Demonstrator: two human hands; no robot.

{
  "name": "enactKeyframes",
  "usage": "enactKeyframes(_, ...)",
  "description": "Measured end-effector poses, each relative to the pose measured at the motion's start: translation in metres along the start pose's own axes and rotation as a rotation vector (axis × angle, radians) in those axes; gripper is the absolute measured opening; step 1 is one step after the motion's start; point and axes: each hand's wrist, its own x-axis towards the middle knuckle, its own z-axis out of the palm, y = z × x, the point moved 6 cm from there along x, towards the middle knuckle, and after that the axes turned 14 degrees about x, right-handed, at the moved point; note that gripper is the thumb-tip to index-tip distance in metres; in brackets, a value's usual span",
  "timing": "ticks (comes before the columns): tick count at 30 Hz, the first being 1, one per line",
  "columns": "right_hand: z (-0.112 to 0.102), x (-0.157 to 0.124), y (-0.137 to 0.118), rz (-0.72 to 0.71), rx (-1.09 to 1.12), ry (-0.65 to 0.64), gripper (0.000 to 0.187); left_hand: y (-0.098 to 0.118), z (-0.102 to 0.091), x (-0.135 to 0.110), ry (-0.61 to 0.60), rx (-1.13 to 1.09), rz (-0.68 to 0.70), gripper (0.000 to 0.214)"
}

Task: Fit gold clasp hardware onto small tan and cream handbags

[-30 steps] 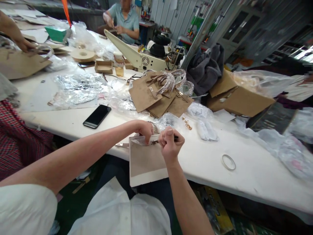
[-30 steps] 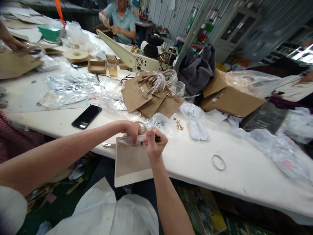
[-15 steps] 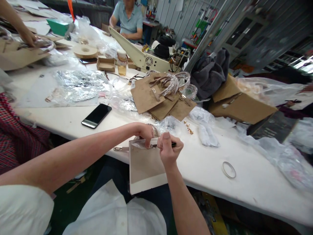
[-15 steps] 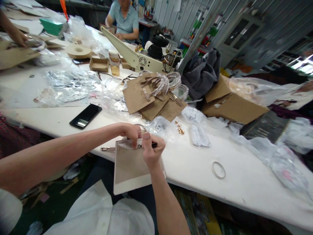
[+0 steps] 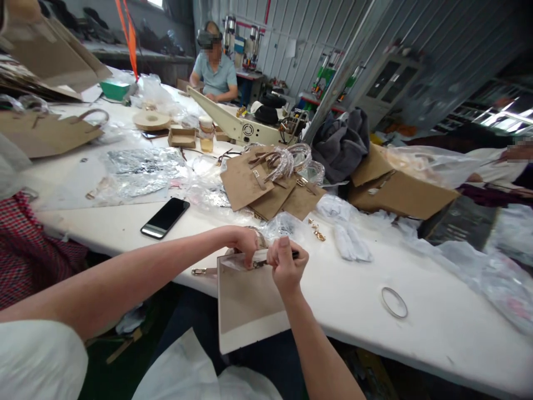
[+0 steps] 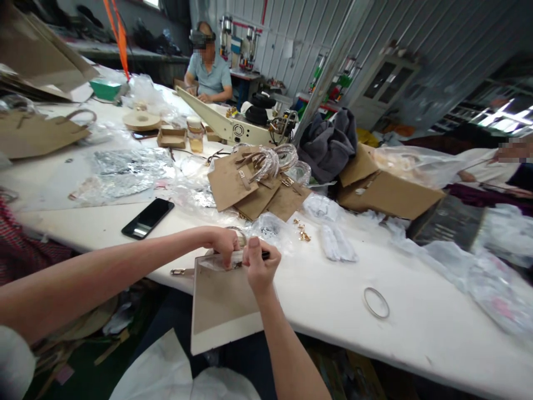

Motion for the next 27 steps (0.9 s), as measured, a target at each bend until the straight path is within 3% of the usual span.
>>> enactKeyframes(6,0.000,-0.004,0.001,0.039,0.134,0.006,0.057,-0.003,0.002,0.001,-0.019,0.028,-0.036,0.036)
enactKeyframes(15,0.008,0.014,0.014,0.127,-0.002,0.173,0.063,-0.001,0.004,-0.001,-0.035,0.007,-0.009,0.033)
enactKeyframes(27,0.016,0.036,0.036,0.247,-0.164,0.277,0.067,-0.006,0.002,0.003,-0.010,-0.028,0.100,0.033)
